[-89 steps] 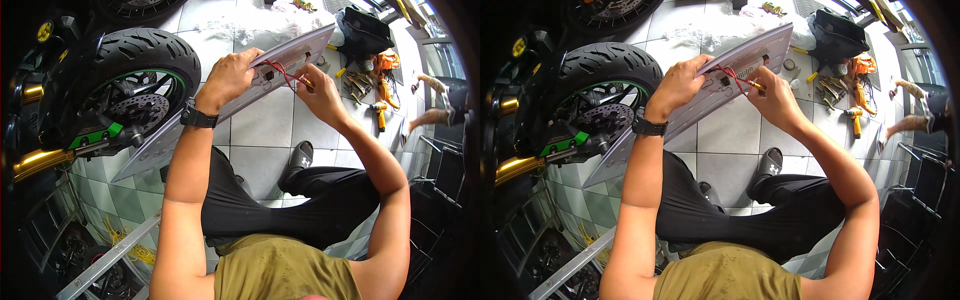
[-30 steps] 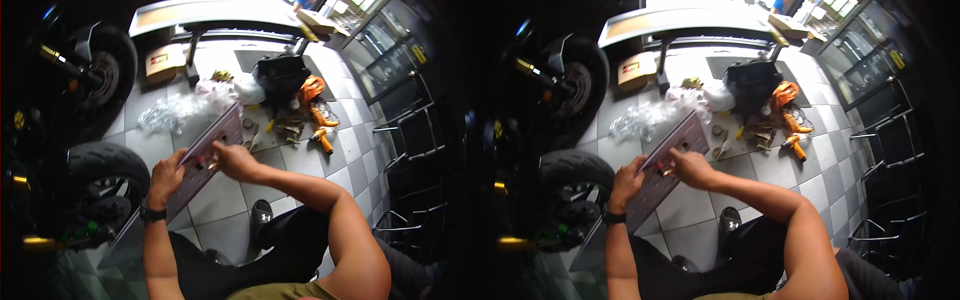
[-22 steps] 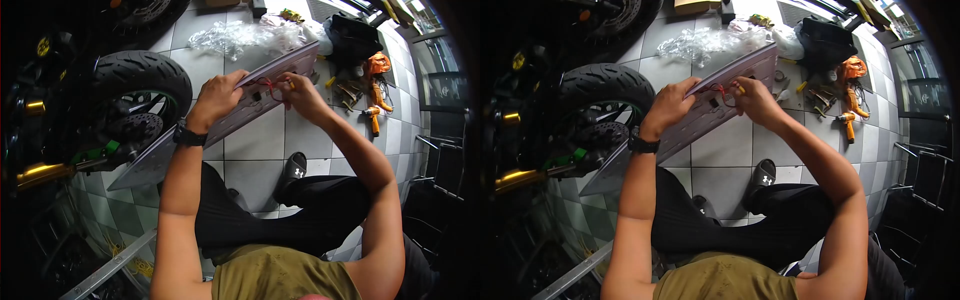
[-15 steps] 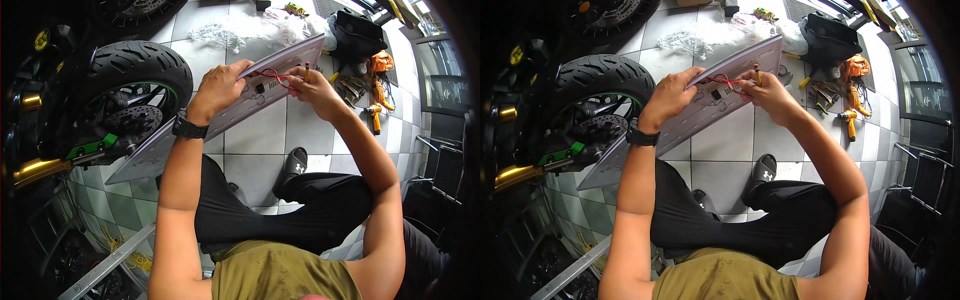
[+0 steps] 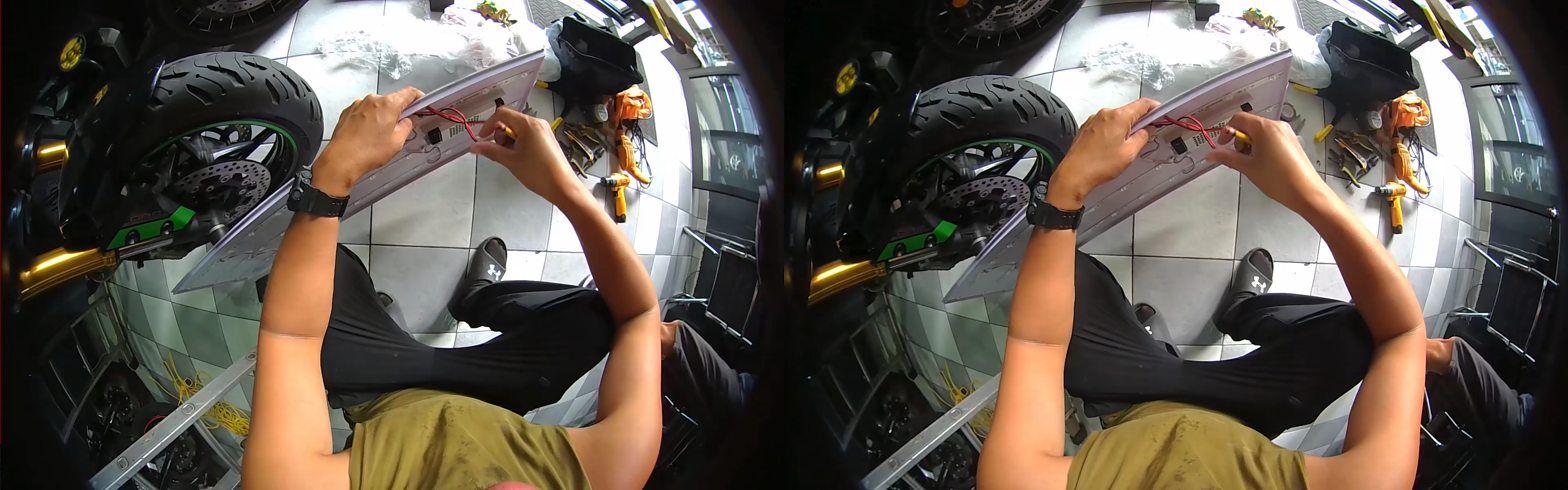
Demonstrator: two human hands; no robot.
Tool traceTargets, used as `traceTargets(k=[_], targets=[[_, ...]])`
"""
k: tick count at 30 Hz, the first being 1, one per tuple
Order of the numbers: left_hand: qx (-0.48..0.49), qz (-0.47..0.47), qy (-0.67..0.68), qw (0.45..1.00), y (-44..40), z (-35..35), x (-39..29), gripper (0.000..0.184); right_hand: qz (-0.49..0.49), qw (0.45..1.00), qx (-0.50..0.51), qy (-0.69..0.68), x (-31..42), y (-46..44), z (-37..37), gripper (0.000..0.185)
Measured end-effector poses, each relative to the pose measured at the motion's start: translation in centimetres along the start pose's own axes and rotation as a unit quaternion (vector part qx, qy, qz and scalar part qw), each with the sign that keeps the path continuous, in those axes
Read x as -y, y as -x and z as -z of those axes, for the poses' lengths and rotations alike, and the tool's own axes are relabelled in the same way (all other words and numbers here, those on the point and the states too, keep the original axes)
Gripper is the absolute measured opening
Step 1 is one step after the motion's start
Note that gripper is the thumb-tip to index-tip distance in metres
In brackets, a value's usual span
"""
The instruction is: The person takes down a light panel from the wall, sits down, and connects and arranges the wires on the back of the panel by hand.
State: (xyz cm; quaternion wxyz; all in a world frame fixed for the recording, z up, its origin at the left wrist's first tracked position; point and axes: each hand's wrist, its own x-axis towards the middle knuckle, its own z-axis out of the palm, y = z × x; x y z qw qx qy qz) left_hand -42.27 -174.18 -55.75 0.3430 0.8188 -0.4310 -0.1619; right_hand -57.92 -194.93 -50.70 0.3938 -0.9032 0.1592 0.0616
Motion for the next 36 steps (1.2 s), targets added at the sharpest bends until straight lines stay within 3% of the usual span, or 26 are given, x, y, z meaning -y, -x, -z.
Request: traceTargets(k=[2, 5, 9, 13, 15, 16, 18, 22, 25, 31, 34, 36], targets=[[-0.004, -0.005, 0.0, 1.0, -0.1, 0.0, 0.0, 0.033, 0.091, 0.992, -0.044, 0.079, -0.5, -0.1, -0.2, 0.02], [0.002, -0.004, 0.003, 1.0, -0.1, 0.2, 0.1, 0.033, 0.138, 0.975, -0.092, 0.148, -0.6, 0.1, 0.1, 0.019], [0.01, 0.0, 0.001, 1.0, -0.2, -0.2, 0.1, 0.034, 0.179, 0.965, -0.127, 0.145, -0.5, 0.1, 0.3, 0.018], [0.015, 0.002, 0.004, 1.0, -0.1, -0.4, -0.5, 0.034, 0.201, 0.971, -0.128, 0.029, -2.5, -1.3, 0.5, 0.021], [0.02, 0.001, 0.01, 1.0, -0.2, -0.2, -0.6, 0.033, 0.068, 0.979, -0.084, -0.174, -3.7, -1.7, 0.0, 0.026], [0.025, 0.0, 0.016, 1.0, -0.2, -0.2, -0.6, 0.033, 0.067, 0.979, -0.084, -0.175, -3.8, -1.9, 0.0, 0.026], [0.025, 0.003, 0.014, 1.0, 0.0, 0.0, -0.9, 0.033, -0.056, 0.97, -0.078, -0.225, -3.6, -2.0, 0.0, 0.032], [0.014, -0.002, 0.016, 1.0, 0.0, -0.1, -0.6, 0.034, -0.027, 0.976, -0.08, -0.2, -2.2, -1.6, 0.1, 0.036], [0.008, 0.001, 0.009, 1.0, 0.0, -0.2, -0.5, 0.033, 0.003, 0.996, 0.003, -0.083, -2.6, -1.5, 0.3, 0.033], [0.009, 0.001, 0.003, 1.0, 0.2, -0.2, -0.7, 0.034, -0.009, 0.992, -0.029, -0.121, -3.9, -2.1, -0.4, 0.032], [0.01, -0.005, -0.005, 1.0, 0.1, -0.3, -0.6, 0.036, -0.049, 0.978, -0.023, -0.202, -3.6, -2.0, -1.0, 0.031], [0.014, -0.006, -0.008, 1.0, 0.1, -0.4, -0.5, 0.037, -0.141, 0.946, 0.003, -0.293, -2.5, -1.5, -1.2, 0.023]])
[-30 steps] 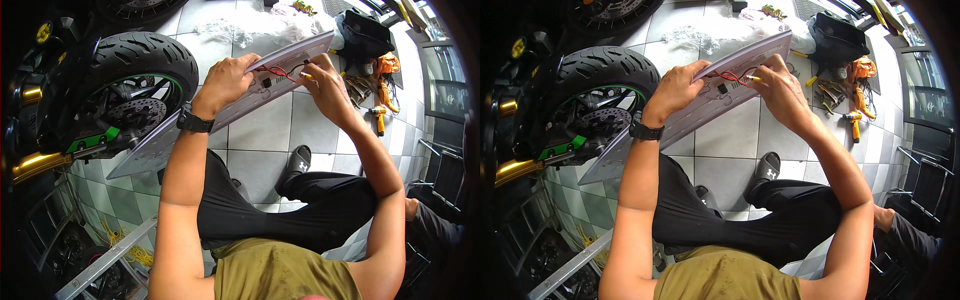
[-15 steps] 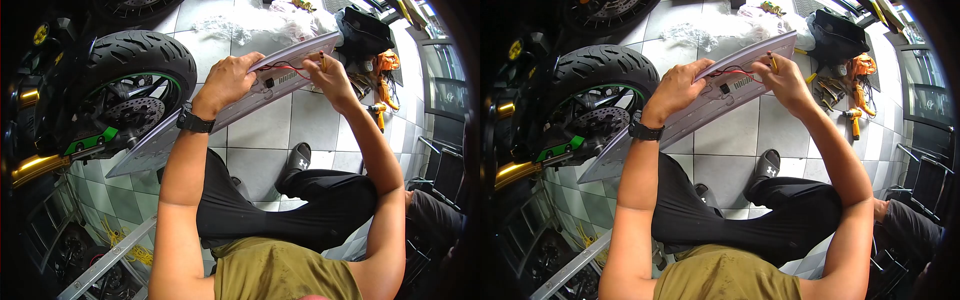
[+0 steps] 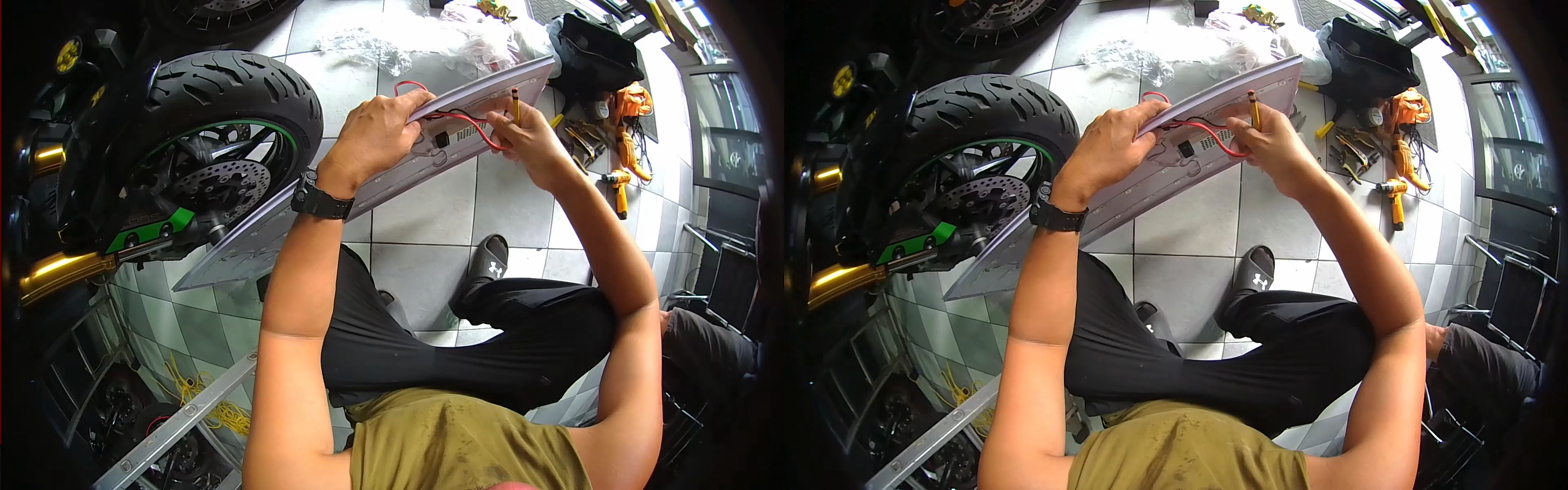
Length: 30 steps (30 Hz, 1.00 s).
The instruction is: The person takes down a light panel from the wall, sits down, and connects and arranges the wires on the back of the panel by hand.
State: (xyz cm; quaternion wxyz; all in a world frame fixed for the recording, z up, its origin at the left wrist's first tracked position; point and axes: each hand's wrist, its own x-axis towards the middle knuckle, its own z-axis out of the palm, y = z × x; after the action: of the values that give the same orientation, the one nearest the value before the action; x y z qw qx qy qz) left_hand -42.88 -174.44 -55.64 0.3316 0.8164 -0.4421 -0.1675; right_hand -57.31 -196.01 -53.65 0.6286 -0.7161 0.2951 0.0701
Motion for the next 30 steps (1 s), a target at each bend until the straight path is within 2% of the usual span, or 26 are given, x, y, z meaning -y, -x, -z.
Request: traceTargets(k=[1, 3, 7, 10, 12, 13, 15, 19, 20, 21, 22, 23, 25, 27, 28, 29, 30], targets=[[0.004, -0.001, -0.003, 1.0, 0.0, 0.0, 0.0, 0.038, 0.0, 1.0, 0.0, 0.0, -0.3, -0.1, 0.0, 0.023], [0.009, 0.004, 0.01, 1.0, 0.0, 0.0, -0.1, 0.039, -0.016, 0.98, 0.079, -0.181, -1.0, -0.2, -0.2, 0.02], [0.006, 0.005, 0.011, 1.0, 0.0, 0.0, -0.1, 0.037, 0.02, 0.984, 0.113, -0.136, -0.8, 0.2, -1.0, 0.023], [0.019, 0.011, 0.017, 1.0, 0.0, 0.3, -0.2, 0.039, -0.004, 0.992, 0.105, -0.066, -0.2, 0.6, -1.1, 0.03], [0.016, 0.009, 0.013, 1.0, 0.0, 0.2, -0.1, 0.039, 0.064, 0.987, 0.099, 0.11, 0.5, 1.0, -1.8, 0.039], [0.016, 0.007, 0.01, 1.0, 0.1, 0.1, -0.1, 0.039, 0.063, 0.987, 0.098, 0.11, 0.4, 0.9, -1.7, 0.039], [0.022, 0.005, 0.013, 1.0, 0.2, 0.2, -0.2, 0.039, 0.066, 0.969, 0.121, 0.207, 0.1, 0.4, -1.5, 0.045], [0.003, -0.02, 0.03, 0.999, 0.7, 0.4, -0.7, 0.04, 0.066, 0.968, 0.157, 0.183, -0.8, 0.4, -1.4, 0.048], [0.002, -0.02, 0.03, 0.999, 0.7, 0.5, -0.7, 0.04, 0.166, 0.93, 0.084, 0.317, -0.5, 1.1, -1.1, 0.046], [0.004, -0.026, 0.031, 0.999, 0.8, 0.5, -0.8, 0.04, 0.259, 0.86, 0.009, 0.44, 0.6, 1.8, -0.9, 0.044], [0.006, -0.031, 0.034, 0.999, 1.0, 0.5, -0.9, 0.04, 0.192, 0.878, 0.046, 0.436, 3.4, 2.5, -0.5, 0.04], [0.005, -0.03, 0.035, 0.999, 1.1, 0.5, -1.0, 0.04, 0.248, 0.874, 0.057, 0.415, 4.1, 2.4, 0.4, 0.035], [0.027, -0.033, 0.039, 0.998, 1.3, 0.6, -1.4, 0.043, 0.166, 0.899, 0.084, 0.396, 7.1, 2.8, 1.1, 0.024], [0.029, -0.052, 0.038, 0.997, 1.5, 0.2, -1.3, 0.045, 0.282, 0.878, 0.019, 0.386, 8.3, 2.1, 1.2, 0.021], [0.033, -0.071, 0.039, 0.996, 1.5, 0.0, -1.3, 0.047, 0.372, 0.84, 0.015, 0.395, 8.5, 1.0, 1.1, 0.02], [0.036, -0.074, 0.038, 0.996, 1.6, -0.1, -1.5, 0.047, 0.37, 0.841, 0.011, 0.395, 8.5, -0.3, 0.9, 0.02], [0.043, -0.062, 0.032, 0.997, 1.7, -0.1, -1.8, 0.047, 0.374, 0.804, 0.048, 0.459, 8.3, -1.5, 0.5, 0.02]])
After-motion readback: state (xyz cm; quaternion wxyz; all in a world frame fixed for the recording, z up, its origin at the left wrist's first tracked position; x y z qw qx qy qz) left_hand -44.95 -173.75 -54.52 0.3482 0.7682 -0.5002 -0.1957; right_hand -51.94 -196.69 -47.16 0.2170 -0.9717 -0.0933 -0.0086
